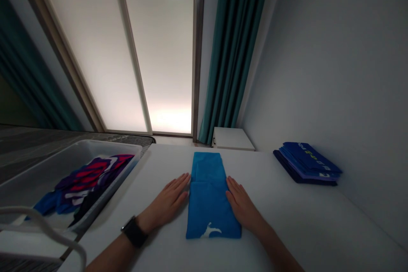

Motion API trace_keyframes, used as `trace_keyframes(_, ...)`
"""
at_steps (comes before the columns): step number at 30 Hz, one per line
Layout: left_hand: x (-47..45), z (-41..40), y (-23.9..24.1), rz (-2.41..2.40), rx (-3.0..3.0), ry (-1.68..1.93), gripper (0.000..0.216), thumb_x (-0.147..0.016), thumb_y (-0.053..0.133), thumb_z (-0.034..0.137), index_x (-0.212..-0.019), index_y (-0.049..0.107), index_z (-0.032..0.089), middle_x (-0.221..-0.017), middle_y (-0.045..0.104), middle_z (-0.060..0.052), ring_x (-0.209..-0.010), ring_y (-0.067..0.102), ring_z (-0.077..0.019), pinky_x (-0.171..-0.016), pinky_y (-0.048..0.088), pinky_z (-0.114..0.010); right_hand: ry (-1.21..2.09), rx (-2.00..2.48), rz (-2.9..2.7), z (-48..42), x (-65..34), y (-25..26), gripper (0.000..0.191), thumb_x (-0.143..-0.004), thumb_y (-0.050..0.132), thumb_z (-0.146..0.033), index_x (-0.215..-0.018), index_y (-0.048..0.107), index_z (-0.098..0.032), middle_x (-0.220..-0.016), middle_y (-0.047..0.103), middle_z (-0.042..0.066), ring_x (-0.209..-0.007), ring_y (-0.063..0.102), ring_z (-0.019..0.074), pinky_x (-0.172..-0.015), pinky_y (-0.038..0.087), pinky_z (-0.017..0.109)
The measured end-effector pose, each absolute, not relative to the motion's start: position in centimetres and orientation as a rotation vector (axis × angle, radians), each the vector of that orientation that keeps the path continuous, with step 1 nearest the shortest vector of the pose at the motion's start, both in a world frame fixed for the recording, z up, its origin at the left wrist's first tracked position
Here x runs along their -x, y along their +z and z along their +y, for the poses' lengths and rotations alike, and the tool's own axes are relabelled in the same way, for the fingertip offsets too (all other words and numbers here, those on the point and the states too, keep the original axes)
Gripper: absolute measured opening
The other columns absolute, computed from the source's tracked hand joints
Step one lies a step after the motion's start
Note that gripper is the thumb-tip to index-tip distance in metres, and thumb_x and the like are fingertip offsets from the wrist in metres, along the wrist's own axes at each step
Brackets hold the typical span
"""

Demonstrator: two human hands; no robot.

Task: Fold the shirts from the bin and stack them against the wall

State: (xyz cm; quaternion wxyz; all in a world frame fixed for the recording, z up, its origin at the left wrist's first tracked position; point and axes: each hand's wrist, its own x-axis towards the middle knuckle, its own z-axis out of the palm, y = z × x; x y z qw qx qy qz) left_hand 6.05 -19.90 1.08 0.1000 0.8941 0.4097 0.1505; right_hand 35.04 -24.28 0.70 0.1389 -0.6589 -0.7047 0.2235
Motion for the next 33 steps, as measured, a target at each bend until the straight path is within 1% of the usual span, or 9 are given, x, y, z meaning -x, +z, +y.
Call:
trace_keyframes(1, -5.9, -19.8, 1.3, 1.207, -2.639, 0.479, 0.051, -0.103, 0.026, 0.039, -0.151, 0.025, 0.023, -0.154, 0.033, -0.006, -0.139, 0.035, -0.0216, -0.113, 0.035, -0.041, 0.637, 1.89, -2.006, -24.2, -35.3, 0.7, 0.066, -0.098, 0.015, -0.047, -0.15, 0.025, -0.009, -0.157, 0.023, 0.009, -0.144, 0.02, 0.0205, -0.118, 0.014, 0.039)
trace_keyframes(3, -6.0, -20.0, 1.6, 1.19, -2.632, 0.536, 0.05, -0.102, 0.028, 0.039, -0.15, 0.029, 0.022, -0.152, 0.037, -0.007, -0.137, 0.039, -0.0226, -0.111, 0.038, -0.041, 0.554, 1.834, -1.966, -23.8, -35.9, 0.5, 0.06, -0.098, 0.019, -0.042, -0.144, 0.04, -0.011, -0.148, 0.041, 0.012, -0.136, 0.036, 0.0222, -0.113, 0.027, 0.039)
trace_keyframes(5, -6.4, -20.2, 2.0, 1.171, -2.623, 0.561, 0.049, -0.102, 0.031, 0.038, -0.148, 0.033, 0.022, -0.149, 0.042, -0.007, -0.134, 0.043, -0.0228, -0.109, 0.04, -0.042, 0.417, 1.77, -1.946, -23.2, -36.3, 0.3, 0.051, -0.097, 0.024, -0.037, -0.13, 0.055, -0.014, -0.129, 0.059, 0.012, -0.12, 0.051, 0.0229, -0.103, 0.037, 0.038)
trace_keyframes(7, -6.9, -20.4, 2.2, 1.147, -2.616, 0.57, 0.048, -0.102, 0.031, 0.037, -0.147, 0.036, 0.022, -0.147, 0.045, -0.007, -0.132, 0.045, -0.022, -0.108, 0.041, -0.041, 0.286, 1.745, -1.934, -22.6, -36.4, 0.0, 0.041, -0.096, 0.029, -0.032, -0.113, 0.063, -0.018, -0.11, 0.066, 0.01, -0.104, 0.057, 0.0222, -0.094, 0.041, 0.036)
trace_keyframes(10, -7.2, -20.5, 2.3, 1.132, -2.605, 0.597, 0.046, -0.102, 0.032, 0.036, -0.146, 0.038, 0.023, -0.144, 0.049, -0.006, -0.128, 0.049, -0.0212, -0.106, 0.043, -0.04, 0.167, 1.774, -1.946, -21.9, -35.9, -0.2, 0.03, -0.095, 0.036, -0.03, -0.097, 0.064, -0.021, -0.094, 0.067, 0.006, -0.09, 0.058, 0.0201, -0.082, 0.04, 0.033)
trace_keyframes(14, -7.3, -20.3, 2.2, 1.16, -2.56, 0.567, 0.045, -0.102, 0.031, 0.035, -0.144, 0.041, 0.022, -0.141, 0.052, -0.006, -0.127, 0.05, -0.0214, -0.106, 0.043, -0.04, 0.12, 1.788, -2.011, -21.8, -35.1, -0.3, 0.024, -0.095, 0.038, -0.029, -0.088, 0.06, -0.022, -0.086, 0.065, 0.004, -0.086, 0.057, 0.0199, -0.076, 0.036, 0.031)
trace_keyframes(24, -7.1, -20.1, 2.0, 1.127, -2.58, 0.579, 0.045, -0.102, 0.029, 0.033, -0.145, 0.039, 0.022, -0.14, 0.053, -0.006, -0.126, 0.051, -0.0211, -0.107, 0.042, -0.041, 0.122, 1.79, -2.014, -21.8, -35.2, -0.7, 0.018, -0.095, 0.038, -0.022, -0.087, 0.053, -0.02, -0.089, 0.065, 0.004, -0.087, 0.059, 0.0188, -0.078, 0.035, 0.031)
trace_keyframes(29, -8.1, -21.6, 2.6, 1.074, -2.72, 0.604, 0.048, -0.101, 0.035, 0.033, -0.148, 0.034, 0.024, -0.151, 0.038, -0.007, -0.137, 0.038, -0.0239, -0.112, 0.034, -0.045, 0.027, 1.768, -2.031, -22.0, -35.1, -0.4, 0.015, -0.093, 0.04, -0.02, -0.094, 0.055, -0.021, -0.091, 0.064, 0.004, -0.089, 0.058, 0.0199, -0.076, 0.037, 0.031)
trace_keyframes(33, -9.6, -23.7, 3.1, 0.88, -2.833, 0.474, 0.06, -0.098, 0.043, 0.037, -0.152, 0.018, 0.029, -0.157, 0.027, -0.003, -0.142, 0.028, -0.0244, -0.116, 0.027, -0.047, -0.144, 1.691, -2.014, -22.7, -34.9, 0.8, 0.018, -0.093, 0.038, -0.018, -0.093, 0.056, -0.02, -0.095, 0.061, 0.007, -0.09, 0.055, 0.0213, -0.079, 0.038, 0.033)
